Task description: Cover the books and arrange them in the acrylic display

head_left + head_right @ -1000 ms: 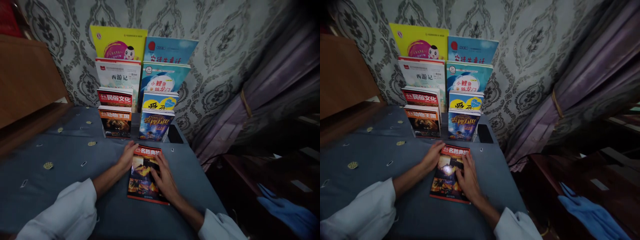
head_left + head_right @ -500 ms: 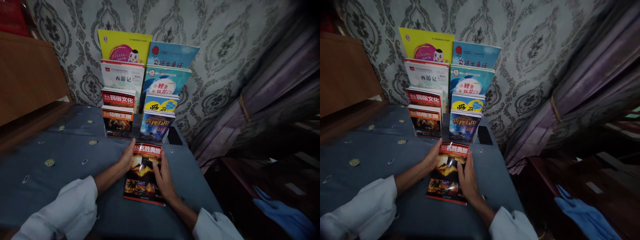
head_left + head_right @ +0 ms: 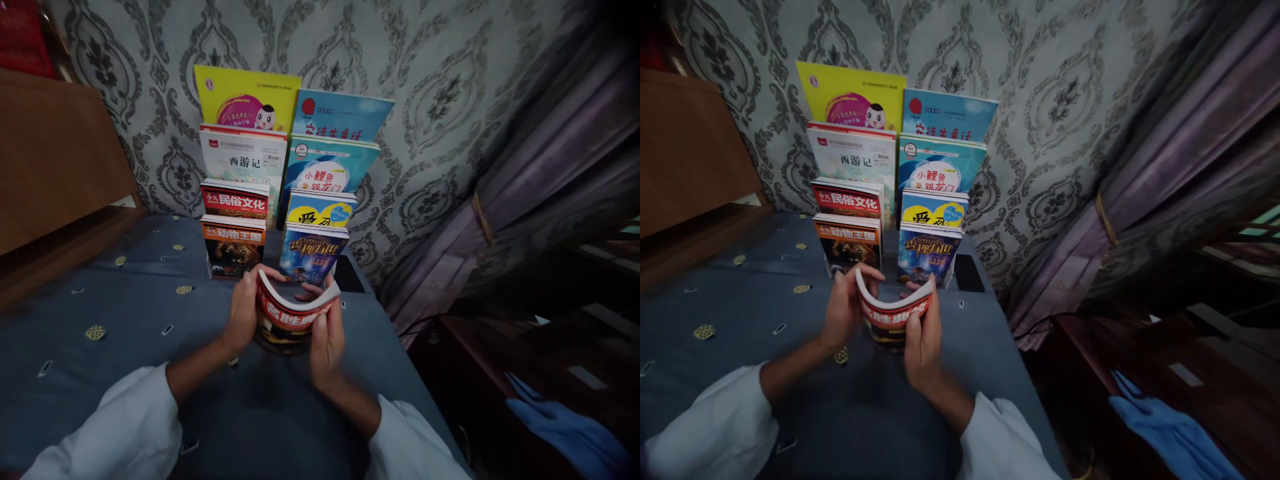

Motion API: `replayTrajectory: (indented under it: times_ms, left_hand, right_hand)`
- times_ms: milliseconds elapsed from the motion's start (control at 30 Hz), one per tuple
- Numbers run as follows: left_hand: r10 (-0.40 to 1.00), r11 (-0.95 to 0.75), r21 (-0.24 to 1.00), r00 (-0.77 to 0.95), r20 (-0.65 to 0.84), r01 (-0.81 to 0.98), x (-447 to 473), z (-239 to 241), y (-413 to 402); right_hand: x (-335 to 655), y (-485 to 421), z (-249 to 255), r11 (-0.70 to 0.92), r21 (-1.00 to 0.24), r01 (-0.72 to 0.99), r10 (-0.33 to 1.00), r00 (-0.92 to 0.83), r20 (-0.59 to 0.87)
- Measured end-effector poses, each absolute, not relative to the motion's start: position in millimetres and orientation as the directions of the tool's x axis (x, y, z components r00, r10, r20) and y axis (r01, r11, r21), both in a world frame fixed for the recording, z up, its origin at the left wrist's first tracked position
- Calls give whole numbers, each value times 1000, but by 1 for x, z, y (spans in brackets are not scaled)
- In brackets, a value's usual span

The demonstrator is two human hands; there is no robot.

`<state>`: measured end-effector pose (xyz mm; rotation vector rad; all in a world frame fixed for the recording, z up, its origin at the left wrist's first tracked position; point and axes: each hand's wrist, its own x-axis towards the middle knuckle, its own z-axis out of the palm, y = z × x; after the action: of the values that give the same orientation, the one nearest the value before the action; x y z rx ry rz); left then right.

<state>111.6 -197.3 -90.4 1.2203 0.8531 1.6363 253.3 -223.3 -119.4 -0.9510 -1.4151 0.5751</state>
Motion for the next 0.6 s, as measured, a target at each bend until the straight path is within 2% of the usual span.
replayTrajectory:
  times_ms: [100, 333, 467, 600]
  left_hand:
    - [910, -415, 898, -69, 409, -149, 106, -94, -205]
    - [896, -427, 889, 58, 441, -168, 100, -106, -219]
    - [877, -459, 884, 115, 467, -89, 87, -103, -230]
    - [846, -512, 856, 211, 490, 67, 69, -104, -241]
  right_hand:
    - [257, -226, -130, 601, -764, 237, 782, 26, 623]
    - [261, -236, -140, 702, -662, 261, 695, -49, 717]
    - [270, -247, -137, 683, -662, 310, 709, -61, 702]
    - [286, -263, -139, 625, -620, 473, 754, -163, 636]
